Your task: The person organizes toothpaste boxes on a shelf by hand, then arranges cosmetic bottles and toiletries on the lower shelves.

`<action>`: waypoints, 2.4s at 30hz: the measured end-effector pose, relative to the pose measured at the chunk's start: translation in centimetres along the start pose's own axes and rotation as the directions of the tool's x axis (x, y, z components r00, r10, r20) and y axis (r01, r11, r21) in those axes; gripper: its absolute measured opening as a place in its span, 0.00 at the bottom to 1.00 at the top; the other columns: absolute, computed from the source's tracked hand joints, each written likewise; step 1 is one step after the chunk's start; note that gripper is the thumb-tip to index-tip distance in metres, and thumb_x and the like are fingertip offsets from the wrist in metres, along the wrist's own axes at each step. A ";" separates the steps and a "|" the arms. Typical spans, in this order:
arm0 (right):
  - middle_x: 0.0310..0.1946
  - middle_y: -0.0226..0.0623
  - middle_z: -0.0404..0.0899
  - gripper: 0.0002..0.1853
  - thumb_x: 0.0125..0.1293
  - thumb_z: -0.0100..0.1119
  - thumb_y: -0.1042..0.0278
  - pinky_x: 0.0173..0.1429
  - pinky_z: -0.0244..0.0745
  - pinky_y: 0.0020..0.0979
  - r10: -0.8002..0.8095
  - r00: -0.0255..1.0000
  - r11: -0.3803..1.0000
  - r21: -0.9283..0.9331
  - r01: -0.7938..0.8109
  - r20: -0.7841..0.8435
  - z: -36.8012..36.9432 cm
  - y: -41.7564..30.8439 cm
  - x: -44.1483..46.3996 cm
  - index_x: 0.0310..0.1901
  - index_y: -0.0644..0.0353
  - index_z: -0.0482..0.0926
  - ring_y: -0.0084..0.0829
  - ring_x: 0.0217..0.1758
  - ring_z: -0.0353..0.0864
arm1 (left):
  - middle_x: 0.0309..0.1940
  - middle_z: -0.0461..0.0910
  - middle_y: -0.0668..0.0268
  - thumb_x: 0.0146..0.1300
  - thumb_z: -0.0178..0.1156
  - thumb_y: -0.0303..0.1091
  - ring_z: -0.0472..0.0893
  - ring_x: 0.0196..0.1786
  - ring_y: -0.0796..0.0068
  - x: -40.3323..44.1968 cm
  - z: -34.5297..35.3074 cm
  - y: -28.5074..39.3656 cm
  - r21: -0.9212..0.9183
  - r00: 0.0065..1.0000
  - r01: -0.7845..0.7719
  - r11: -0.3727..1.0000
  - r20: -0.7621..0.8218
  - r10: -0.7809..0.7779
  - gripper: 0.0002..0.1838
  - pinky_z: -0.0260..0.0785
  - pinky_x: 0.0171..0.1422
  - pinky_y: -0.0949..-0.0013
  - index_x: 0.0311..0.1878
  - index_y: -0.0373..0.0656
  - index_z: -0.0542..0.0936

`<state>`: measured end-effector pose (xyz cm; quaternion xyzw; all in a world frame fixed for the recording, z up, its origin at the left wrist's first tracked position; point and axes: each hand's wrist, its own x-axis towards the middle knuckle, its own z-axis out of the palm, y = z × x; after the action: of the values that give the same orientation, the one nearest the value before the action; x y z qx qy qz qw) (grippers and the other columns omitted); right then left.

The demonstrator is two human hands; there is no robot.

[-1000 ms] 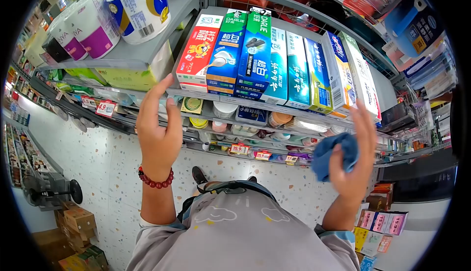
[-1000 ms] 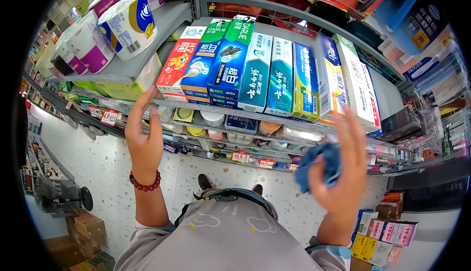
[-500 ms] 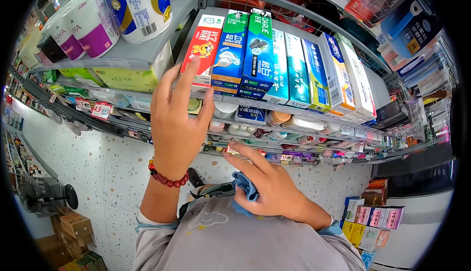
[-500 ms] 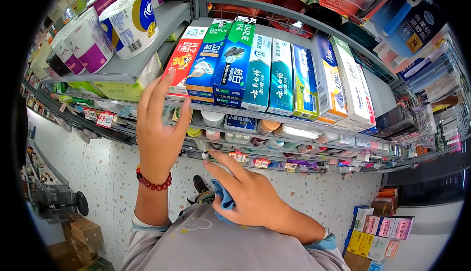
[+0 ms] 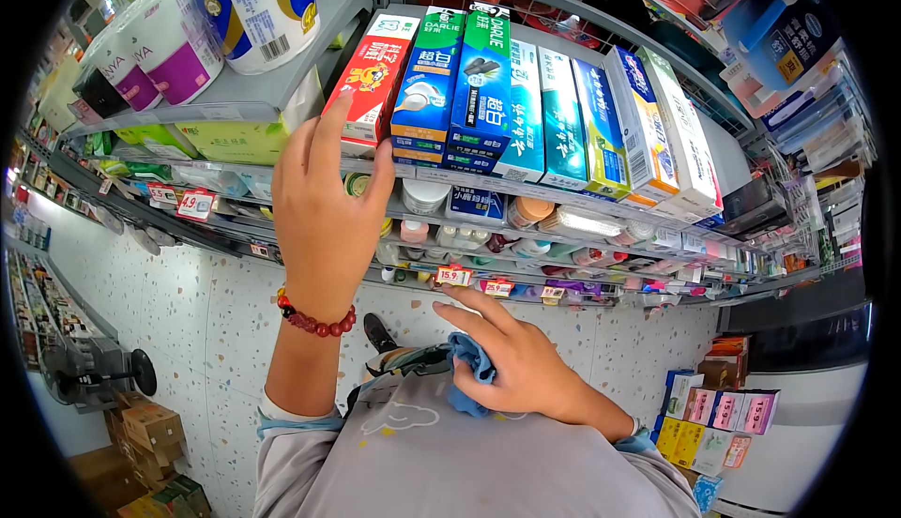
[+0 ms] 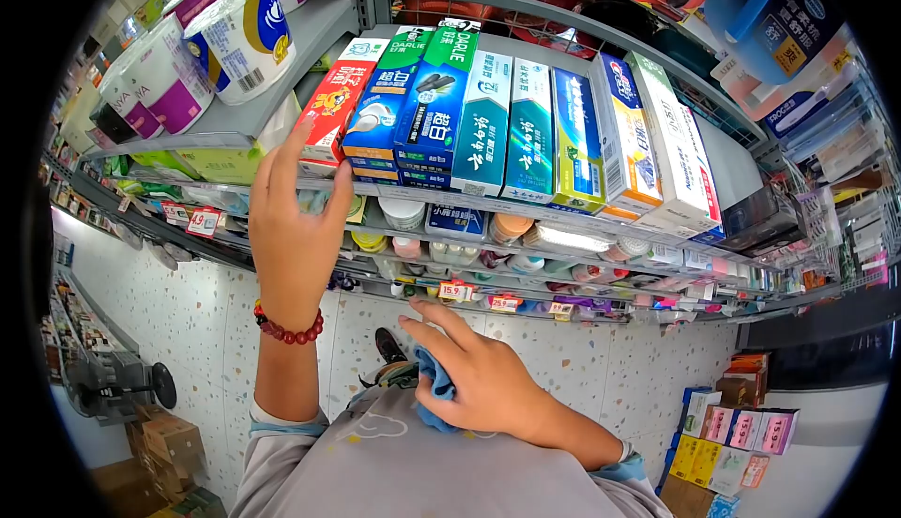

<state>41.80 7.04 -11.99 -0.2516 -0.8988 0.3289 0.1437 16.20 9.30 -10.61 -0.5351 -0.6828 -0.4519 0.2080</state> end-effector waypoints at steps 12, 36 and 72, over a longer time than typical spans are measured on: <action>0.77 0.42 0.70 0.35 0.61 0.69 0.65 0.44 0.88 0.41 -0.002 1.000 0.999 0.042 0.003 -0.029 0.3 0.6 -1.0 0.72 0.53 0.75 0.48 0.47 0.90 | 0.53 0.81 0.51 0.68 0.73 0.35 0.83 0.56 0.50 0.2 0.3 0.6 0.008 0.983 0.179 0.984 -0.030 -0.178 0.27 0.78 0.58 0.50 0.70 0.45 0.79; 0.76 0.41 0.70 0.34 0.64 0.69 0.63 0.45 0.88 0.42 0.029 1.000 0.998 0.059 -0.029 0.004 0.6 0.6 -0.8 0.73 0.51 0.74 0.48 0.50 0.90 | 0.56 0.80 0.52 0.70 0.71 0.34 0.81 0.59 0.51 0.2 -0.5 0.1 -0.074 0.979 0.204 0.976 0.024 -0.203 0.27 0.75 0.64 0.51 0.70 0.45 0.78; 0.37 0.47 0.86 0.19 0.77 0.63 0.52 0.46 0.80 0.48 -0.329 0.942 0.782 -0.579 0.231 -0.069 -11.2 -10.7 18.4 0.45 0.65 0.85 0.54 0.39 0.86 | 0.65 0.78 0.52 0.69 0.70 0.28 0.80 0.68 0.63 -8.5 -5.5 -2.0 -0.796 0.797 0.603 -0.049 0.604 0.005 0.43 0.70 0.75 0.59 0.83 0.36 0.59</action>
<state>27.44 15.93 5.14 -0.1727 -0.9675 0.0019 0.1848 16.15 0.08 -15.14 -0.4361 -0.3042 -0.6933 -0.4864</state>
